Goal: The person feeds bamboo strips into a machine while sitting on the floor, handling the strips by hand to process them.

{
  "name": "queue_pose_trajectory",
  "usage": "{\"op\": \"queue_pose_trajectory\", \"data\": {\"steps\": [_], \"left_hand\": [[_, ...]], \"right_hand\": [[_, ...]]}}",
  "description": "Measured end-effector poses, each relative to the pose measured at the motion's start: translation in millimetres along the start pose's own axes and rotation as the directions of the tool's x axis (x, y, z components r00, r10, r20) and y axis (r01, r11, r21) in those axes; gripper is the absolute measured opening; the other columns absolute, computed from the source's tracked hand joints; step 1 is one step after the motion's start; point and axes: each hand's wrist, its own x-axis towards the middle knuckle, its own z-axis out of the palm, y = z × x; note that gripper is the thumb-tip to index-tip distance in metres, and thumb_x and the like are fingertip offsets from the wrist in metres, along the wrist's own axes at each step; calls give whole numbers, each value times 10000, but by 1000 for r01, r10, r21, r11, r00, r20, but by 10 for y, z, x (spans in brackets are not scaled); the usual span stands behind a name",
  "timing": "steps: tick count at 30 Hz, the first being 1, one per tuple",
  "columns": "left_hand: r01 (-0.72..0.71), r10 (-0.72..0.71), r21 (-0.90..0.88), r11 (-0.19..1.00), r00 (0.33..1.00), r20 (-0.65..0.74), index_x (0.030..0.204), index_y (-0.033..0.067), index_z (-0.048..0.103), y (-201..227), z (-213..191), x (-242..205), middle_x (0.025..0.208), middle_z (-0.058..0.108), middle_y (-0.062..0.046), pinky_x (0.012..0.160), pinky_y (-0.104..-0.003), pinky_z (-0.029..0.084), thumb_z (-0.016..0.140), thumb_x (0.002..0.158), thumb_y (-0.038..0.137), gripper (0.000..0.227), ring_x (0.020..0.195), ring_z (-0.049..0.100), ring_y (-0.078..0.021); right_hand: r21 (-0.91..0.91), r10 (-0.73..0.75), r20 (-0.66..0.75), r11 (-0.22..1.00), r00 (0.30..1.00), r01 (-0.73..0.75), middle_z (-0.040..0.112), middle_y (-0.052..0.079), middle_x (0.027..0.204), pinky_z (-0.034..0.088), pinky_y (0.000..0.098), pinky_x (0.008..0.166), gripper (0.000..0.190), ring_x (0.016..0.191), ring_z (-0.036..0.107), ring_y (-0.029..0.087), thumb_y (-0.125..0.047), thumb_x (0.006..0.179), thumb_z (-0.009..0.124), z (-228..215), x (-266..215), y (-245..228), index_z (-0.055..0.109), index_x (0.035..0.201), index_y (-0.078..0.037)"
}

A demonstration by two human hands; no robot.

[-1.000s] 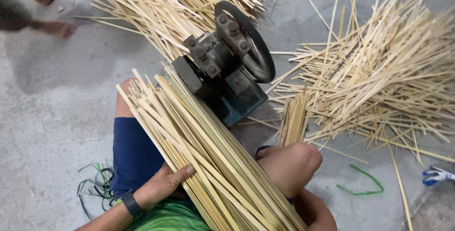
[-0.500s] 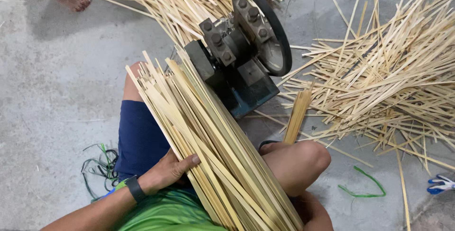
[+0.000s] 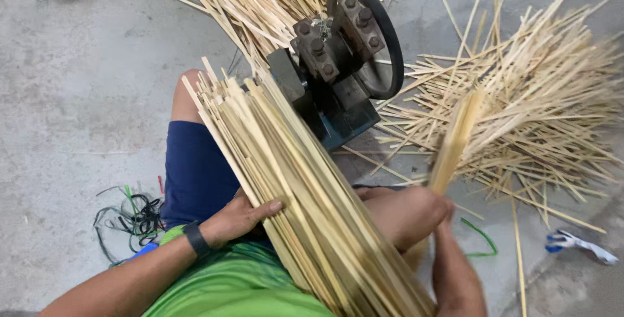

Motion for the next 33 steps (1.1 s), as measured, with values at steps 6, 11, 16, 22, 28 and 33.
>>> {"op": "queue_pose_trajectory", "data": {"steps": [6, 11, 16, 22, 28, 33], "left_hand": [[-86, 100, -125, 988, 989, 105, 1518, 35, 300, 179, -76, -82, 1399, 619, -187, 1044, -384, 529, 776, 800, 420, 944, 1268, 607, -273], [-75, -21, 547, 834, 986, 167, 1300, 115, 745, 803, -496, -600, 1098, 801, -78, 884, -346, 563, 779, 810, 495, 621, 980, 737, -189], [-210, 41, 493, 844, 943, 330, 1267, 42, 699, 1215, -553, -911, 960, 815, -166, 831, -385, 612, 774, 746, 583, 755, 904, 783, -267], [-232, 628, -680, 696, 657, 418, 1469, -28, 412, 1024, -286, -644, 1366, 595, -246, 1083, -498, 506, 816, 867, 408, 846, 1271, 597, -356], [138, 467, -971, 194, 857, 216, 1393, 37, 513, 848, -282, 49, 1198, 629, -179, 1070, -528, 522, 728, 956, 182, 508, 1145, 627, -324], [172, 397, -945, 278, 875, 276, 1204, 32, 554, 926, -219, 485, 1135, 670, -141, 1029, -517, 557, 716, 994, 106, 275, 1086, 666, -293]], "right_hand": [[-460, -349, -260, 865, 900, 202, 770, 238, 912, 598, 475, 763, 443, 825, 750, 357, -368, 730, 843, -1288, -527, -396, 772, 973, -6], [-692, -612, -205, 643, 764, 329, 740, 185, 809, 596, 482, 770, 389, 774, 734, 354, -290, 813, 775, -1999, -2395, -1109, 725, 1156, -113], [-837, -611, -160, 500, 775, 221, 735, 189, 829, 591, 493, 818, 421, 792, 741, 373, -379, 814, 786, -1766, -4145, -1741, 683, 1117, -106], [-661, -180, 539, 515, 823, 545, 752, 197, 849, 590, 467, 812, 586, 886, 727, 388, -224, 735, 729, -850, -4958, -2184, 514, 1279, -185], [-503, -266, 572, 633, 776, 588, 732, 234, 844, 571, 495, 827, 604, 866, 721, 429, -174, 692, 730, -441, -4734, -2224, 521, 1252, -89], [-511, -436, 443, 595, 783, 621, 707, 229, 1005, 564, 496, 825, 665, 911, 725, 380, -365, 775, 803, -404, -4513, -2167, 511, 1279, -44]]}}
